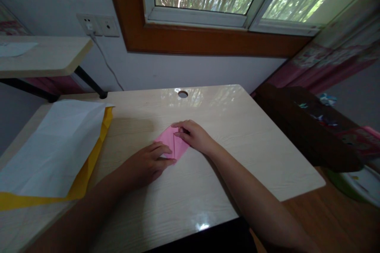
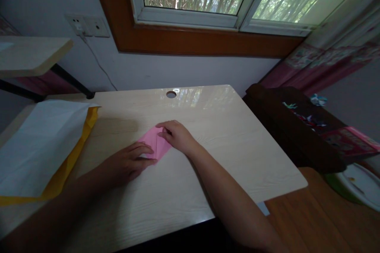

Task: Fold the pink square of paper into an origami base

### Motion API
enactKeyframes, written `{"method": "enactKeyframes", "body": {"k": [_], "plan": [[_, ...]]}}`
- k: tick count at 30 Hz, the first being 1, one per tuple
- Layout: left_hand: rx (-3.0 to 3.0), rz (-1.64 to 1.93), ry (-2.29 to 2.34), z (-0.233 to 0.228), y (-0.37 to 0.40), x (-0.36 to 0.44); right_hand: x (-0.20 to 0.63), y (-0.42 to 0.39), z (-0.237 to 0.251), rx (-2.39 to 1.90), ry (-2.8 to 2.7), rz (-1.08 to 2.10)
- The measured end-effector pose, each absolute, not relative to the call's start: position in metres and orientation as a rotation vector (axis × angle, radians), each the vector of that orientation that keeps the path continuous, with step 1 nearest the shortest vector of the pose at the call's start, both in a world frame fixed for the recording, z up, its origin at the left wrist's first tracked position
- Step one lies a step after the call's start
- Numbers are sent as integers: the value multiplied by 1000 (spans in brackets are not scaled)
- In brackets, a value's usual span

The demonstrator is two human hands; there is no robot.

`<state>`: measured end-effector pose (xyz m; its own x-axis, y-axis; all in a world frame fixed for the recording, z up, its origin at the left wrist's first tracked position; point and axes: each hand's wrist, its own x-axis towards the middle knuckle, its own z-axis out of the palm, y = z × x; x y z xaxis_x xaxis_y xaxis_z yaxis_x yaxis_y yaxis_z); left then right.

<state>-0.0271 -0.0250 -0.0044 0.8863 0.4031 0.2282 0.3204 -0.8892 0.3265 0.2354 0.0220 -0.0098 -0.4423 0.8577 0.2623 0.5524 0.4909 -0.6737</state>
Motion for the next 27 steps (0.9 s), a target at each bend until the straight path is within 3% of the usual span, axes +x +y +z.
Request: {"method": "enactKeyframes", "body": {"k": [18, 27], "plan": [[2711, 461, 438, 5, -22, -36, 244, 25, -9, -995, -2229, 683], [2737, 469, 446, 5, -22, -36, 262, 19, 17, -846, -2317, 978]]}}
